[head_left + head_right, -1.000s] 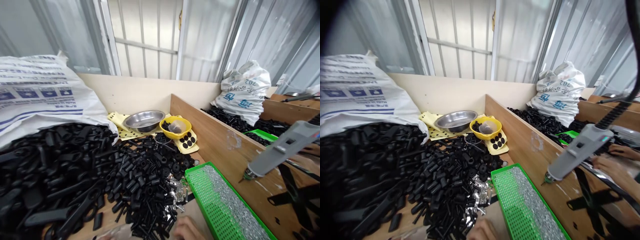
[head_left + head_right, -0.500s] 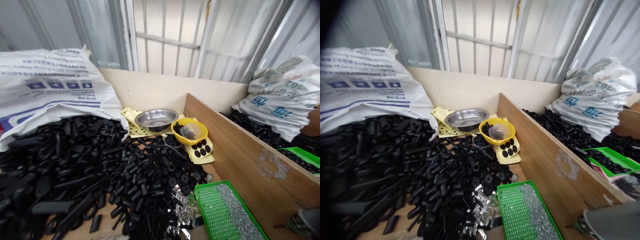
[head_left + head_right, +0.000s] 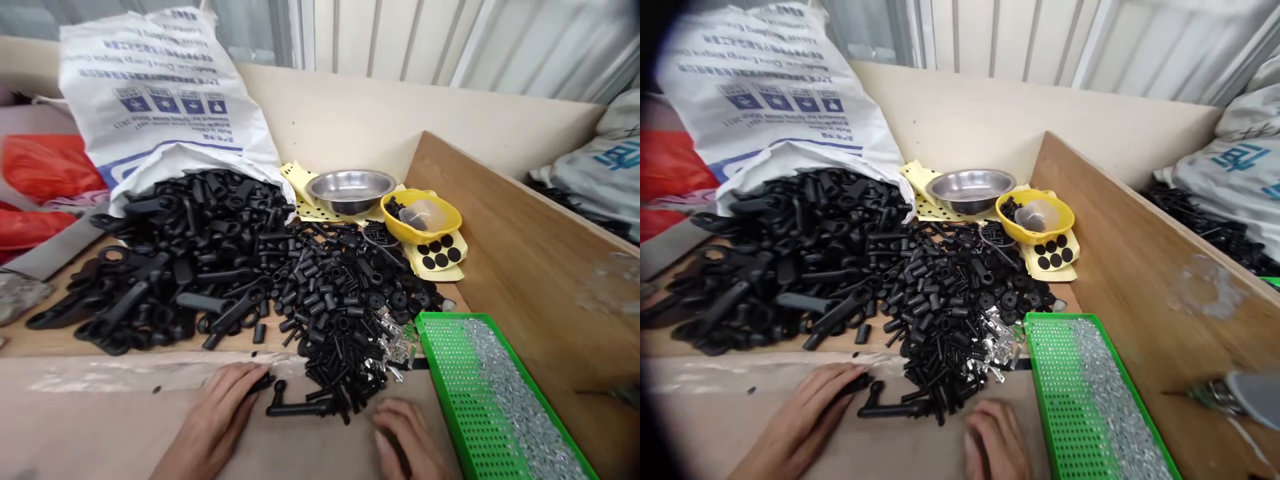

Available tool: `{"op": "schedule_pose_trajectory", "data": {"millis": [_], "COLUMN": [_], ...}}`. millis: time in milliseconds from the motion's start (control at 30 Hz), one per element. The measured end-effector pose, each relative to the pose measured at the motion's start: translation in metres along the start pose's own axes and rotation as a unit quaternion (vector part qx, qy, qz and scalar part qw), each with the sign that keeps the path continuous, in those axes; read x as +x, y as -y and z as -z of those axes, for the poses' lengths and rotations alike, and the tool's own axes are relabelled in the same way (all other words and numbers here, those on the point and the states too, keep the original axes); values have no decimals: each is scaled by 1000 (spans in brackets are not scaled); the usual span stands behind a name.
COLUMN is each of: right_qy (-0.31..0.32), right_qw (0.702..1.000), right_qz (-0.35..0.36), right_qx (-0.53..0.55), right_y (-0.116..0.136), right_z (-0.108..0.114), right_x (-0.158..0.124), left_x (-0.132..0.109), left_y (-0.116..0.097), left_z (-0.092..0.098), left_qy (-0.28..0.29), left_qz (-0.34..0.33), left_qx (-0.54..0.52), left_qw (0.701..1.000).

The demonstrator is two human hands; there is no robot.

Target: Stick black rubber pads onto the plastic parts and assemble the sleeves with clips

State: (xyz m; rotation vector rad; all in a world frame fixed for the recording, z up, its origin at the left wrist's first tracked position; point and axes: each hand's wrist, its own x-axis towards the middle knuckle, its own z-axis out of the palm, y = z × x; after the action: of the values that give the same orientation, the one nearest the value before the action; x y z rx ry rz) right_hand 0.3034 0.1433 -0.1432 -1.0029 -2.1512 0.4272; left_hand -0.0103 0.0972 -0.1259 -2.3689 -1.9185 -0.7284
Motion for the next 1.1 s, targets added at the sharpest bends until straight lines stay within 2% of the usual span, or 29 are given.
{"op": "schedule_pose_trajectory", "data": {"millis": [167,333,467,600,800,900,1000,1100], "right_qy": [35,54,84,90,64,68,45,5], "right_qw": [999,998,994,988,983,990,995,991], "right_qz": [-23,-29,-29,1,13,4,-34,-79], "right_qx": [-10,-8,-60,-128,-172,-127,-82,-105], "right_y": [14,35,46,47,46,48,48,41], "right_z": [11,11,5,-7,-22,-11,5,13], "right_x": [5,15,26,32,36,42,56,73], "left_x": [6,21,31,37,39,39,41,44], "left_y": [-2,-7,-11,-11,-17,-32,-51,-63], "left_z": [0,0,-2,-8,2,3,-5,-15], "left_qy": [-21,-64,-54,-50,-67,-72,-66,-37], "left_qz": [-22,-49,-59,-79,-95,-157,-223,-227], "left_qx": [-28,-45,-63,-71,-31,15,59,65], "left_qw": [999,996,995,993,993,985,971,971]}}
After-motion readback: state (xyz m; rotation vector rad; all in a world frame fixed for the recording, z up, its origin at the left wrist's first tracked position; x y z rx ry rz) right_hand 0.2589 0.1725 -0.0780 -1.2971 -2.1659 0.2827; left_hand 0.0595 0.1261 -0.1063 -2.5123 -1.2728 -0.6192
